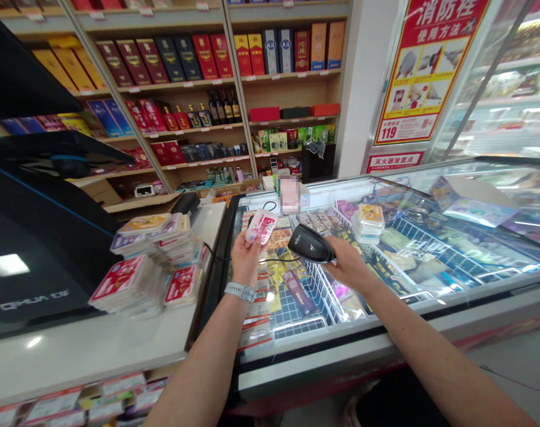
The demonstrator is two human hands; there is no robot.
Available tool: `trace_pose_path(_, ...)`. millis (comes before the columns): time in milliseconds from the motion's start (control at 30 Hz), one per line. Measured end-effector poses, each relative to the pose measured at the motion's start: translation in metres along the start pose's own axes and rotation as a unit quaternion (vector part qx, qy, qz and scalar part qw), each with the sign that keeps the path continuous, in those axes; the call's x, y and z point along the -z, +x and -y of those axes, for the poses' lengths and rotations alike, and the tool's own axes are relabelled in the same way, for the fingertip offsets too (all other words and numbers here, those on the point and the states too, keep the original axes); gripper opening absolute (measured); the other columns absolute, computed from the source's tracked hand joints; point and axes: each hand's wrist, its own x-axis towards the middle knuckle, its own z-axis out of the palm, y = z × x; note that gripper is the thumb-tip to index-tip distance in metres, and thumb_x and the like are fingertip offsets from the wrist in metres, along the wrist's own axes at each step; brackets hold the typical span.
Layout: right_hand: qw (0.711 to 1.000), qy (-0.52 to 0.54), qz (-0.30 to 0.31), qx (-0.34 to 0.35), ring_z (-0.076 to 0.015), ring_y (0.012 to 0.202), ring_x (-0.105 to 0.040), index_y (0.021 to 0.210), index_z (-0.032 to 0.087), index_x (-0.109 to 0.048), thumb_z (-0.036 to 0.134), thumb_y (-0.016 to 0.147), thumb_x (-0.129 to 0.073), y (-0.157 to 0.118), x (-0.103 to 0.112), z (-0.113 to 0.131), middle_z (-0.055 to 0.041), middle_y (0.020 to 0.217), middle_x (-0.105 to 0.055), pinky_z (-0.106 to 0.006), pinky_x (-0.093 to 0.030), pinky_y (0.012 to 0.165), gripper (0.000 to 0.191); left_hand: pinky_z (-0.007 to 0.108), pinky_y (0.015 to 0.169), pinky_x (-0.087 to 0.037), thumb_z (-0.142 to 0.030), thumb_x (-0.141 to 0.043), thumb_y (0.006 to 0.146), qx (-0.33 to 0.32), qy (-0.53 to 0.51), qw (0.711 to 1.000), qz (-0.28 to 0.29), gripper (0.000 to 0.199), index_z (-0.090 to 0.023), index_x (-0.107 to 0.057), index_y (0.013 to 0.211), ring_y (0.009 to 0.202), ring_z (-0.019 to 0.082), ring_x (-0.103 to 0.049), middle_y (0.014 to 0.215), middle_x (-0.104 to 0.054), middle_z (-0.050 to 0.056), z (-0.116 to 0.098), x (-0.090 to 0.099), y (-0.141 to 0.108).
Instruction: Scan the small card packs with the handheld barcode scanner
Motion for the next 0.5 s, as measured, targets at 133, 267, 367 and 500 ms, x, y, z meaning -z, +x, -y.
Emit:
trace_pose_path(133,1.000,0.000,-0.001,0.006,-0.0246,0.086,-0.059,0.106,0.020,-0.053,0.029,0.086,-0.053,0.0009,0.0018,0.0020,-0.0092,0.096,-0.063,-0.036,-0.044,0.073,0.022,0.038,0.090,-0.052,-0.031,-0.076,0.066,0.003,0.006,1.000,0.007,0.039,-0.019,-0.056,0.098,0.095,0.017,-0.066,0.104,-0.068,0.006,0.0010,0.0002,0.0001)
trace_pose_path(267,1.000,0.004,-0.008,0.003,-0.0245,0.085,-0.059,0.106,0.020,-0.053,0.029,0.085,-0.053,0.0016,0.0036,0.0040,-0.0091,0.097,-0.063,-0.036,-0.044,0.072,0.022,0.038,0.088,-0.053,-0.031,-0.078,0.064,0.018,0.020,1.000,0.015,0.041,-0.018,-0.058,0.097,0.095,0.019,-0.066,0.103,-0.069,0.007,0.0017,-0.0016,-0.0009)
trace_pose_path(367,1.000,0.002,-0.017,0.006,-0.0241,0.084,-0.058,0.106,0.020,-0.052,0.028,0.085,-0.053,0.0018,0.0051,0.0059,-0.0088,0.096,-0.063,-0.036,-0.044,0.072,0.023,0.037,0.087,-0.053,-0.031,-0.080,0.063,0.030,0.019,0.999,0.011,0.043,-0.017,-0.059,0.097,0.094,0.019,-0.066,0.101,-0.070,0.007,0.0026,-0.0037,-0.0018)
trace_pose_path(500,1.000,-0.003,-0.015,0.013,-0.0246,0.083,-0.057,0.108,0.020,-0.050,0.028,0.085,-0.054,-0.0003,0.0074,0.0097,-0.0087,0.094,-0.062,-0.037,-0.044,0.072,0.025,0.038,0.088,-0.053,-0.030,-0.081,0.061,0.048,0.013,0.999,0.007,0.045,-0.016,-0.060,0.099,0.092,0.018,-0.067,0.100,-0.070,0.008,0.0047,-0.0063,-0.0014)
